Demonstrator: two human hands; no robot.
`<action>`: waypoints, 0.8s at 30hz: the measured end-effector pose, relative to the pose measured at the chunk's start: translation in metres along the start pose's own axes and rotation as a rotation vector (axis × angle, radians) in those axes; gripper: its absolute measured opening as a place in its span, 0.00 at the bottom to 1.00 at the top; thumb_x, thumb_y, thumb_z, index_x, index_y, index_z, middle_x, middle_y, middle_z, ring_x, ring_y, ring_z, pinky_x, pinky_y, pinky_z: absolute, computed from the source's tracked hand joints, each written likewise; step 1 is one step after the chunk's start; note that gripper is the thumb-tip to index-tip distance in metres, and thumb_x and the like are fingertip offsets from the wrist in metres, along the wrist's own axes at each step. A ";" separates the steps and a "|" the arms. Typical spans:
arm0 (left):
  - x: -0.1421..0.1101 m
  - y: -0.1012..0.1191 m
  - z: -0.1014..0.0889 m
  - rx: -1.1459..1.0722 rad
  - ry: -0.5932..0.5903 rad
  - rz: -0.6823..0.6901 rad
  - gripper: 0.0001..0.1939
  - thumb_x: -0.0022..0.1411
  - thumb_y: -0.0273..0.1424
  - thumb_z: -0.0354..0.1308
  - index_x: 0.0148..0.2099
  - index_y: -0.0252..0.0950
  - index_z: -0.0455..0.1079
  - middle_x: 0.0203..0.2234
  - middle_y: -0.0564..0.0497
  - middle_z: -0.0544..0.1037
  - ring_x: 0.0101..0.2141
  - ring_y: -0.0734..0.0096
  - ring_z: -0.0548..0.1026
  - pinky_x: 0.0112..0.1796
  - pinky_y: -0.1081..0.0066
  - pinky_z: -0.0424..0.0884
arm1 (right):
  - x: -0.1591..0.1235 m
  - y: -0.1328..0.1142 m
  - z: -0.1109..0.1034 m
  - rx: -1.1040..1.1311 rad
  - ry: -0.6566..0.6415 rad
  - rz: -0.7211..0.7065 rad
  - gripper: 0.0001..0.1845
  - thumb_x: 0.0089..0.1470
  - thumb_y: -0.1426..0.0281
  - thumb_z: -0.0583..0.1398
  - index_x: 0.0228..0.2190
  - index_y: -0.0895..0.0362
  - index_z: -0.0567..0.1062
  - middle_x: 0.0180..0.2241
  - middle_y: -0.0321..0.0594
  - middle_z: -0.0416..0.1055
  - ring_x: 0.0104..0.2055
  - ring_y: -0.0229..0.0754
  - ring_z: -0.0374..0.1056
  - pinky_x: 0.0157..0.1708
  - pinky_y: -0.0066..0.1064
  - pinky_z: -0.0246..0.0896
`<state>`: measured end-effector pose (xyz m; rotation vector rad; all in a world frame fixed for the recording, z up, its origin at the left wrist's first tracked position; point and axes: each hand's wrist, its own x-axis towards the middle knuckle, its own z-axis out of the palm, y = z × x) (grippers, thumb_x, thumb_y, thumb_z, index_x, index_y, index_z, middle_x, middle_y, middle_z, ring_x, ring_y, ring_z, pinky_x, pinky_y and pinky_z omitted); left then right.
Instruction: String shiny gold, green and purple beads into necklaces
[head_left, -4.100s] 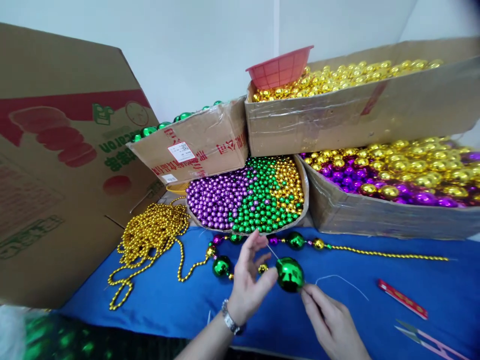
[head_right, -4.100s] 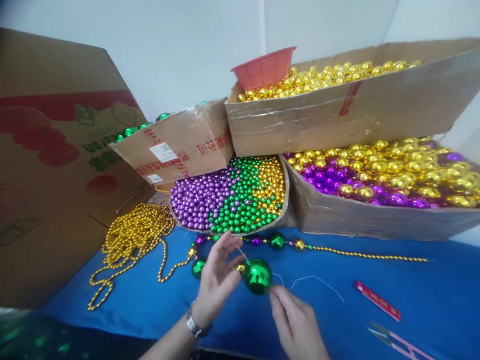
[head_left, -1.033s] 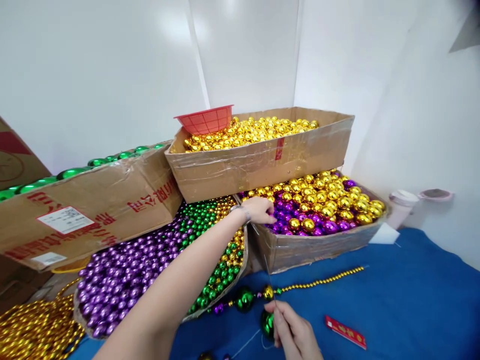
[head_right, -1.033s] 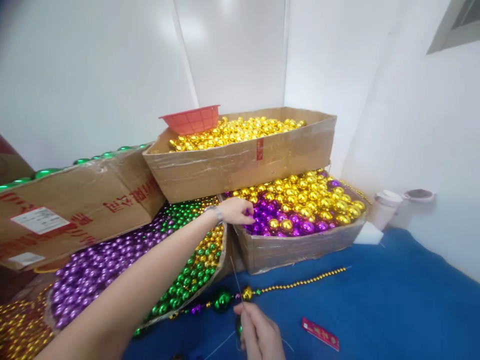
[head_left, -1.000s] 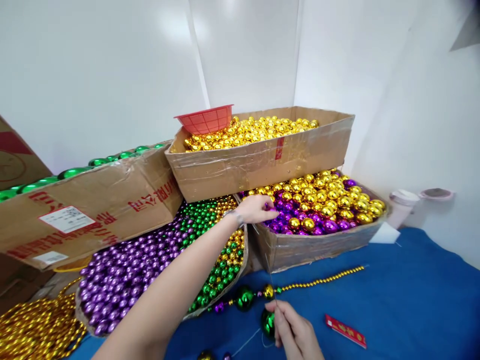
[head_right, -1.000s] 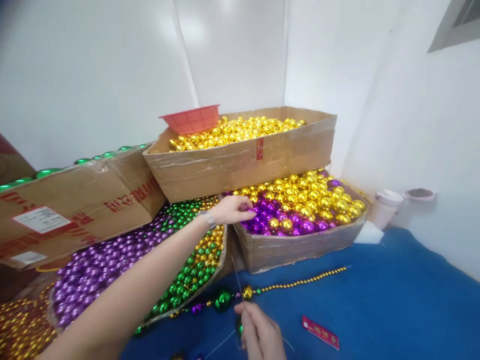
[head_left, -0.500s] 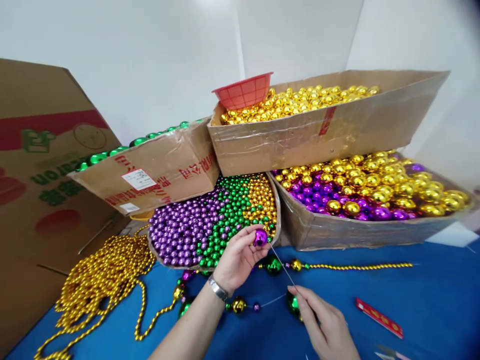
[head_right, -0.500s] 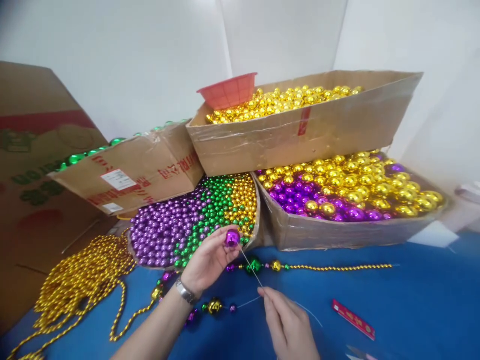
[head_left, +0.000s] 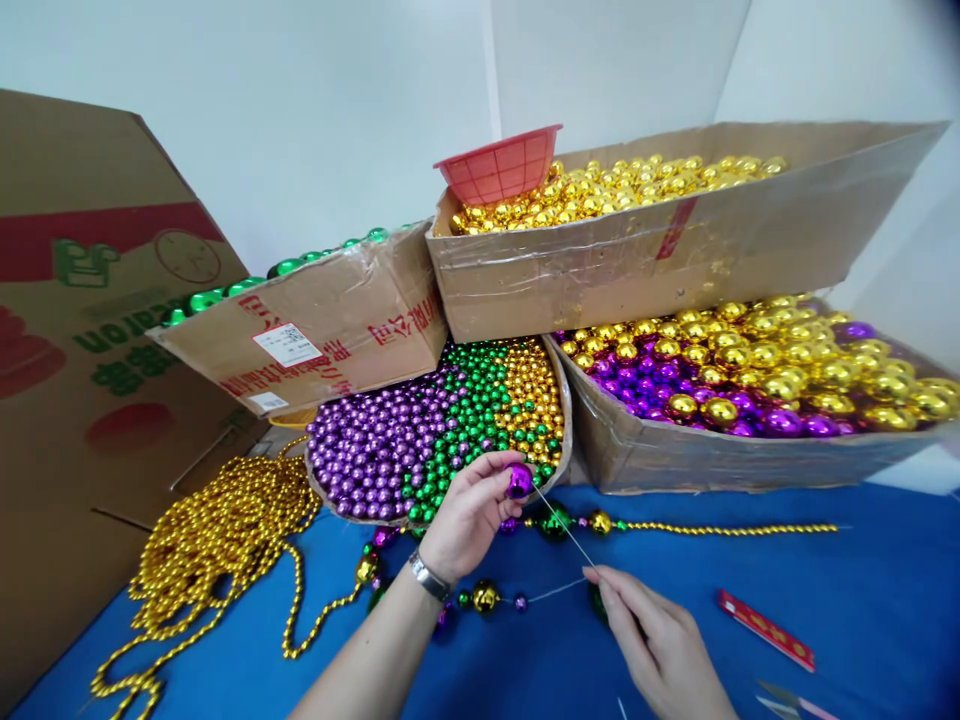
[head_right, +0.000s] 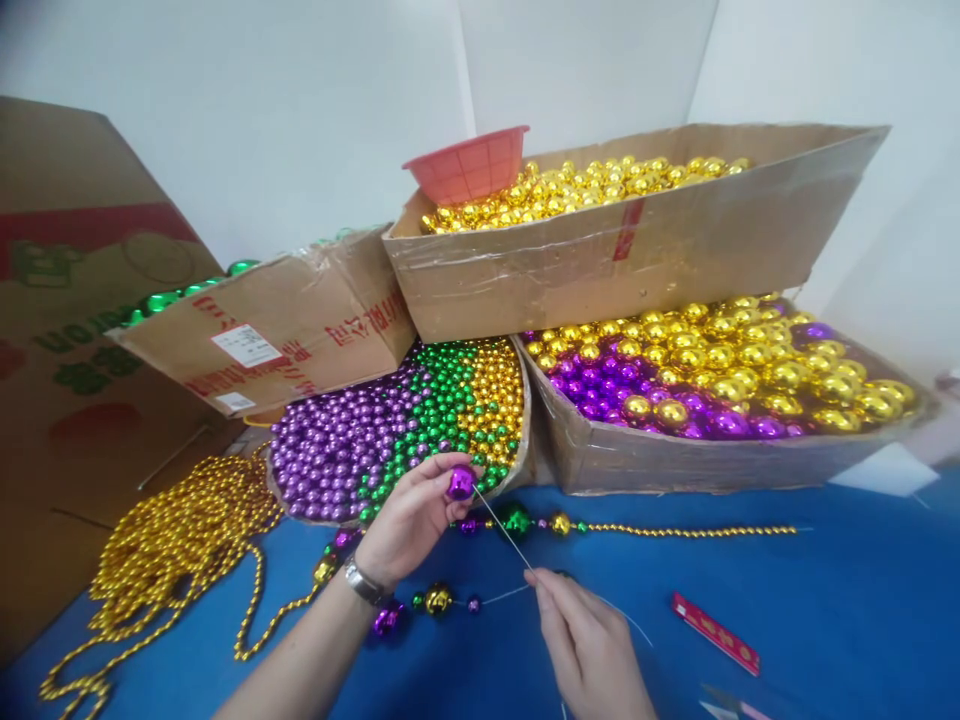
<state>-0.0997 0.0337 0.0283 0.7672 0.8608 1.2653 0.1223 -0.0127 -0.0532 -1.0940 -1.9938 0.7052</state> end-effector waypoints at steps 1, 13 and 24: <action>0.000 0.001 0.000 0.022 0.000 0.007 0.12 0.57 0.28 0.58 0.45 0.33 0.70 0.38 0.45 0.73 0.31 0.75 0.70 0.30 0.75 0.65 | 0.000 0.000 -0.001 -0.003 0.000 -0.008 0.14 0.61 0.68 0.50 0.45 0.54 0.72 0.43 0.42 0.74 0.42 0.40 0.72 0.40 0.23 0.69; -0.002 0.010 -0.008 0.284 0.007 0.075 0.15 0.55 0.31 0.61 0.45 0.34 0.72 0.37 0.46 0.75 0.32 0.73 0.70 0.30 0.75 0.67 | -0.004 0.007 -0.002 -0.065 0.001 -0.080 0.14 0.61 0.68 0.50 0.44 0.55 0.72 0.41 0.43 0.75 0.41 0.41 0.73 0.39 0.25 0.70; -0.017 0.000 0.004 0.311 -0.136 -0.008 0.20 0.51 0.29 0.64 0.47 0.34 0.69 0.34 0.49 0.75 0.33 0.75 0.72 0.36 0.73 0.68 | -0.003 0.011 0.000 -0.167 -0.050 -0.155 0.15 0.60 0.71 0.50 0.46 0.57 0.71 0.41 0.45 0.74 0.40 0.42 0.72 0.41 0.30 0.69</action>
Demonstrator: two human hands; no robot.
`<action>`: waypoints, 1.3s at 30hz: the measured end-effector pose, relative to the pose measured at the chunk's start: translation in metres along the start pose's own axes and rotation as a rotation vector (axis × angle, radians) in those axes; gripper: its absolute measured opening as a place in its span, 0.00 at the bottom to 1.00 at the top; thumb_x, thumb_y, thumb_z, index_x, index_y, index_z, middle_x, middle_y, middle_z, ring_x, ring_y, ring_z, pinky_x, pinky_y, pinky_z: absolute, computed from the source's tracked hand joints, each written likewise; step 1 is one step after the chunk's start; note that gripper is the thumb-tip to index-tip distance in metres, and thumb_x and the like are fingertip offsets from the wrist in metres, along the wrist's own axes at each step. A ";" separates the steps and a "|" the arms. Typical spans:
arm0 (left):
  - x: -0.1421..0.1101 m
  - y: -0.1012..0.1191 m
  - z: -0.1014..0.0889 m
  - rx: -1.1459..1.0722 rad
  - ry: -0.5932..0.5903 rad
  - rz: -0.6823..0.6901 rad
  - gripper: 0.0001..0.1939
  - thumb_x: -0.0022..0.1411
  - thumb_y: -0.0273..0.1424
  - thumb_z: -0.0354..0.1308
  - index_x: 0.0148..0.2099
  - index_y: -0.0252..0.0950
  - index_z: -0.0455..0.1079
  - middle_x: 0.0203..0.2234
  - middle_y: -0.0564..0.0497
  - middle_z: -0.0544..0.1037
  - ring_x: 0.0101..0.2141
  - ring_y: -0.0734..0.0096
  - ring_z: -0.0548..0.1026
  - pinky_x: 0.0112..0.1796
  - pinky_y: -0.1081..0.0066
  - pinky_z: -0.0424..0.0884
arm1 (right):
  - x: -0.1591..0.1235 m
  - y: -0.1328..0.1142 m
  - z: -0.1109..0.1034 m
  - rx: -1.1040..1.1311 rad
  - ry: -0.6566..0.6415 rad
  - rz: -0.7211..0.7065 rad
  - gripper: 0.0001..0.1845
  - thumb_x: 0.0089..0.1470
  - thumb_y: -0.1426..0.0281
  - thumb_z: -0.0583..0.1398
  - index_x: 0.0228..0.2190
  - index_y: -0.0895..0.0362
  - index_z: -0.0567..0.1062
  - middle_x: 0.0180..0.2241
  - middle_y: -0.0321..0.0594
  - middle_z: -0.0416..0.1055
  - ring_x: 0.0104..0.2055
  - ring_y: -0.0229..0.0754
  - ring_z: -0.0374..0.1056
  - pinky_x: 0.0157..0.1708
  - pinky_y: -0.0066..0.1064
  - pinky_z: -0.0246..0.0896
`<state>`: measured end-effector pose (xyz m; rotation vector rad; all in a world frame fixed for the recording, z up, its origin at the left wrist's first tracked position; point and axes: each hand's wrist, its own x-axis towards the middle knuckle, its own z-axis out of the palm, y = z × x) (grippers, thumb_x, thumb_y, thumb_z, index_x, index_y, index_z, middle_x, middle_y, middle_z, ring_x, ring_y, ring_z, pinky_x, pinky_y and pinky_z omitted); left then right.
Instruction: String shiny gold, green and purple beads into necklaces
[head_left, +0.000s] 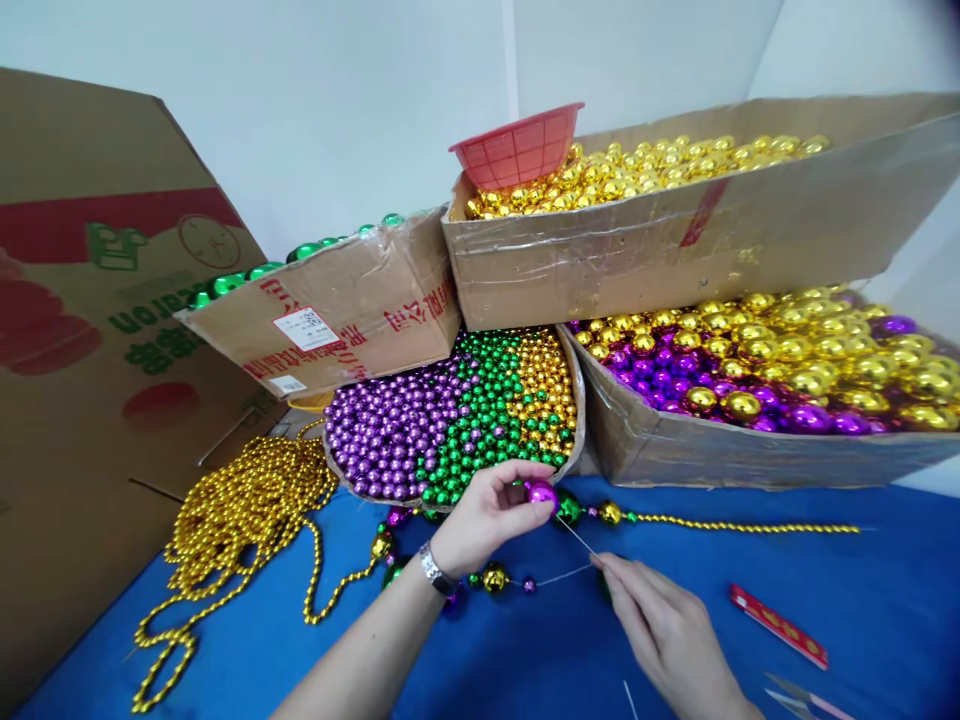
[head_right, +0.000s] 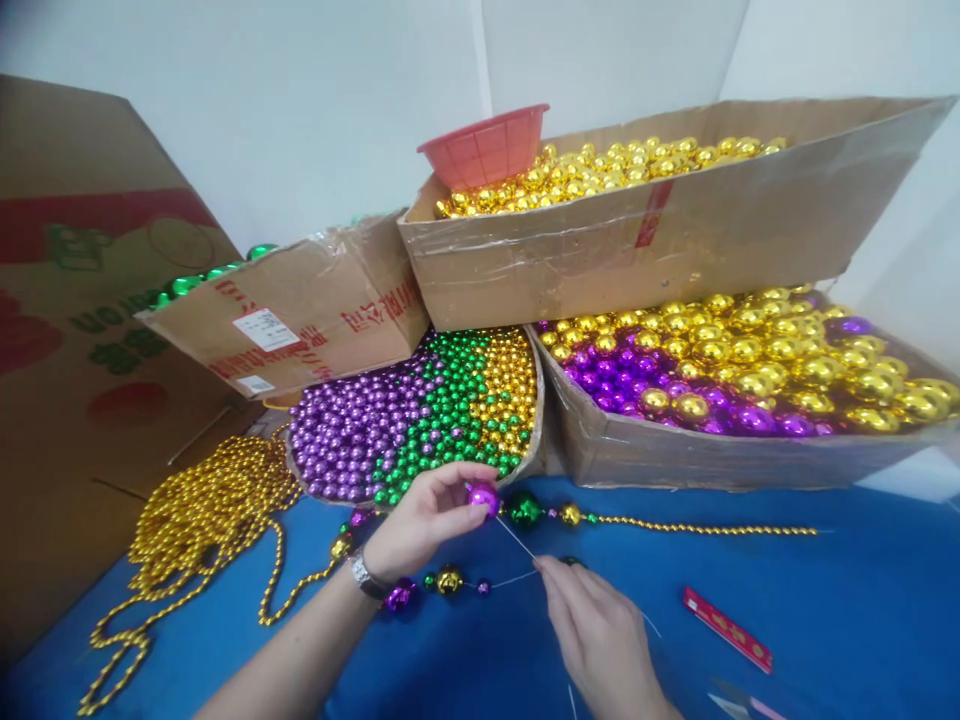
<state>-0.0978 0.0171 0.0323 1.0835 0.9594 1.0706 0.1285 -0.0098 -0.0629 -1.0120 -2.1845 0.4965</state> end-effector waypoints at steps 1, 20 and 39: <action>-0.001 -0.004 0.002 -0.036 0.005 -0.011 0.20 0.51 0.29 0.65 0.47 0.34 0.68 0.34 0.49 0.74 0.32 0.75 0.72 0.35 0.73 0.68 | 0.000 0.000 0.000 0.016 -0.013 0.007 0.15 0.61 0.71 0.50 0.46 0.56 0.71 0.41 0.44 0.74 0.41 0.41 0.72 0.41 0.29 0.69; 0.049 0.030 -0.049 1.497 0.213 0.408 0.12 0.63 0.32 0.48 0.44 0.37 0.70 0.36 0.44 0.74 0.39 0.60 0.67 0.42 0.63 0.62 | -0.001 -0.001 0.006 0.062 0.070 0.079 0.12 0.61 0.66 0.51 0.43 0.54 0.71 0.38 0.42 0.75 0.39 0.41 0.73 0.37 0.23 0.68; 0.084 0.012 -0.004 0.656 -0.010 0.247 0.17 0.67 0.36 0.41 0.50 0.33 0.62 0.35 0.44 0.75 0.32 0.70 0.74 0.33 0.70 0.70 | 0.005 -0.001 -0.006 0.045 0.183 0.124 0.10 0.61 0.68 0.50 0.40 0.55 0.70 0.30 0.39 0.73 0.33 0.38 0.73 0.31 0.20 0.66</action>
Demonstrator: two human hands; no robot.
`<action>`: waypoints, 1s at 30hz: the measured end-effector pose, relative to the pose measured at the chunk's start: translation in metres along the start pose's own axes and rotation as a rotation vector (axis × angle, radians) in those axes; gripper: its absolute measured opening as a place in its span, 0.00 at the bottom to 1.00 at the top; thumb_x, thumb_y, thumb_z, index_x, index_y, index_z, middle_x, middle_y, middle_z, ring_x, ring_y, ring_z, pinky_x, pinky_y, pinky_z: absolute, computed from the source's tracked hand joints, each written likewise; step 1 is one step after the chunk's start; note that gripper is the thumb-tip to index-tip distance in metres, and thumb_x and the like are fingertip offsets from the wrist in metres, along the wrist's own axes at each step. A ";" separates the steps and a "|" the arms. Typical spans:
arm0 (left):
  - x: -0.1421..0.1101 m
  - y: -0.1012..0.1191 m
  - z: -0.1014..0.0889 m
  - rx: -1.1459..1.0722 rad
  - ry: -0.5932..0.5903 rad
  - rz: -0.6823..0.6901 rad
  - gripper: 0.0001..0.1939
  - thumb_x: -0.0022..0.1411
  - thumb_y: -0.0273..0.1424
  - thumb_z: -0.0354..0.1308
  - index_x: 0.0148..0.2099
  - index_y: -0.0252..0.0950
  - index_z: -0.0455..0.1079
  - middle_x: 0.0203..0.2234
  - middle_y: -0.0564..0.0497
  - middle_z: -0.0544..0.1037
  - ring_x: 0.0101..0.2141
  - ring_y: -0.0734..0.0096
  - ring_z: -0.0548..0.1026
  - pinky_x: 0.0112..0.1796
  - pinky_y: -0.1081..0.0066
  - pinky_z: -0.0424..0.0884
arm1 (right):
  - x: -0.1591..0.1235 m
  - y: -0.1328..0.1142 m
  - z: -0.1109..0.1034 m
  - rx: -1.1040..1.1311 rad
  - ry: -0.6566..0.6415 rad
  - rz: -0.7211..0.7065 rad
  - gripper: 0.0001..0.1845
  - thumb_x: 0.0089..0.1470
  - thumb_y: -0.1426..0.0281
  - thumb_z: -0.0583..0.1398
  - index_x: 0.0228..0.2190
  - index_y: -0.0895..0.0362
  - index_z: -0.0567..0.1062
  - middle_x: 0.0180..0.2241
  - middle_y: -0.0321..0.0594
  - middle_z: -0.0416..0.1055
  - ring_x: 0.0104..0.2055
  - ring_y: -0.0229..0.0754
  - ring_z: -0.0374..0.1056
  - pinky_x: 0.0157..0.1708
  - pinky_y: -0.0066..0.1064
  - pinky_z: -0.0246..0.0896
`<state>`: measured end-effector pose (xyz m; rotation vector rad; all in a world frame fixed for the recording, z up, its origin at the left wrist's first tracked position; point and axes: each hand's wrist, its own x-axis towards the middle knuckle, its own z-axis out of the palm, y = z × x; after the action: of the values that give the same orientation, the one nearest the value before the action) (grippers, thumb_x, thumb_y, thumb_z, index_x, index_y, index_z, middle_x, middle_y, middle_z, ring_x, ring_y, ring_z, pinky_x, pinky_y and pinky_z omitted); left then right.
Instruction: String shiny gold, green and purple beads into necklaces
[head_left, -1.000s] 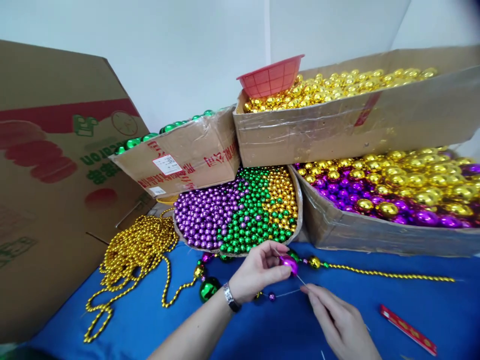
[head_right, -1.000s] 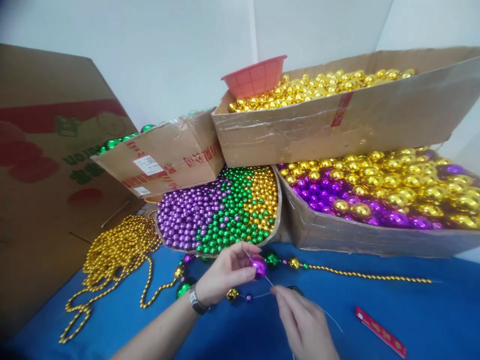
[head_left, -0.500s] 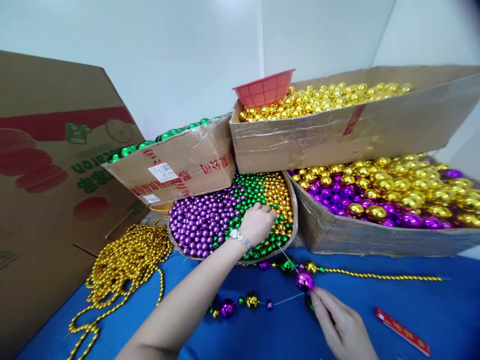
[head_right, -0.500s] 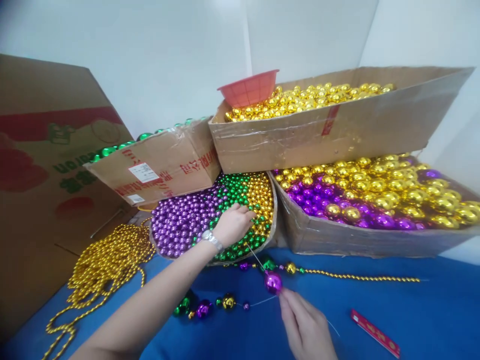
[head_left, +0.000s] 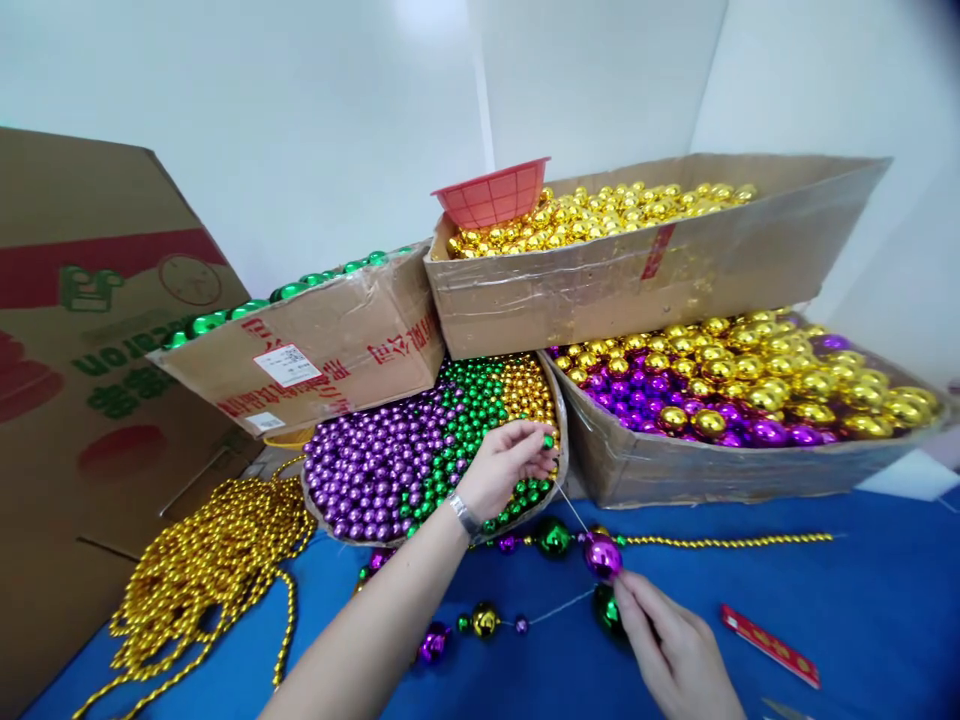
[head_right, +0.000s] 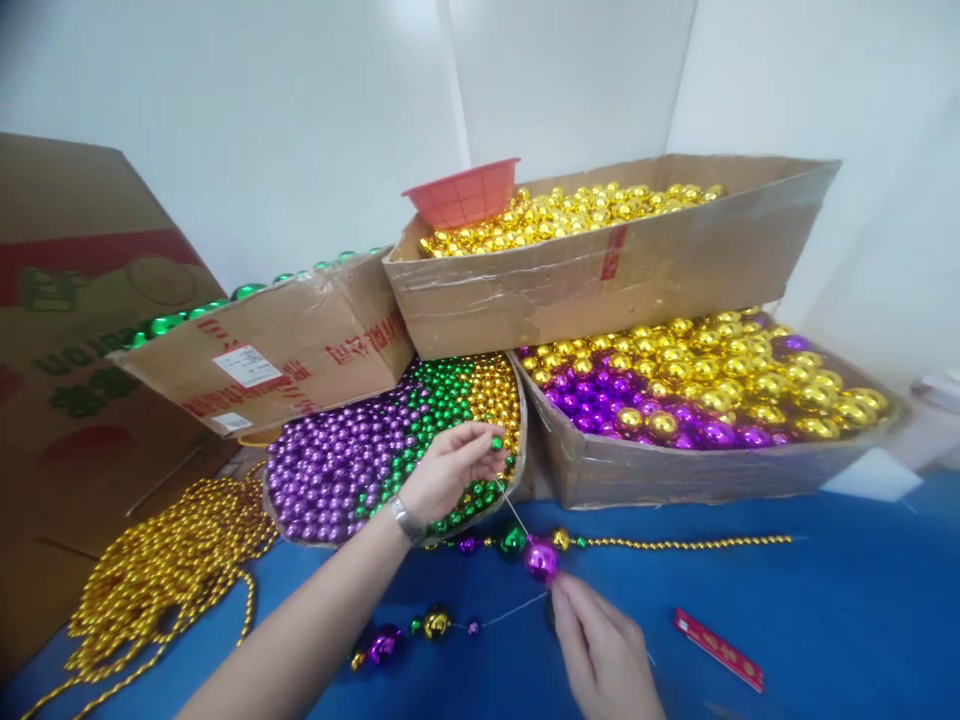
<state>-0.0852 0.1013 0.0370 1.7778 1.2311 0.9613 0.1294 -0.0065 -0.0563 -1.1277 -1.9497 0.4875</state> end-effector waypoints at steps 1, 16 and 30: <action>-0.007 0.003 0.001 -0.250 -0.006 -0.065 0.16 0.66 0.37 0.43 0.49 0.34 0.63 0.34 0.44 0.76 0.32 0.71 0.74 0.33 0.71 0.70 | 0.001 0.000 0.000 0.004 -0.001 0.010 0.10 0.61 0.68 0.50 0.40 0.55 0.70 0.31 0.39 0.73 0.33 0.38 0.73 0.31 0.20 0.65; -0.030 0.017 0.020 -0.740 0.038 -0.241 0.11 0.60 0.34 0.55 0.42 0.32 0.67 0.33 0.45 0.75 0.29 0.74 0.73 0.31 0.73 0.68 | 0.000 0.005 0.002 0.063 0.004 0.050 0.10 0.61 0.68 0.50 0.40 0.54 0.69 0.32 0.38 0.72 0.31 0.36 0.70 0.32 0.21 0.61; 0.111 0.081 0.072 0.464 -0.151 0.336 0.17 0.61 0.36 0.50 0.51 0.37 0.65 0.41 0.45 0.74 0.42 0.64 0.72 0.44 0.64 0.67 | 0.000 0.007 -0.008 0.208 0.252 0.397 0.18 0.60 0.59 0.50 0.26 0.56 0.69 0.18 0.34 0.64 0.20 0.35 0.62 0.23 0.22 0.56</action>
<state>0.0379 0.1755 0.0962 2.4335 1.1428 0.7370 0.1396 -0.0038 -0.0561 -1.3716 -1.4264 0.7036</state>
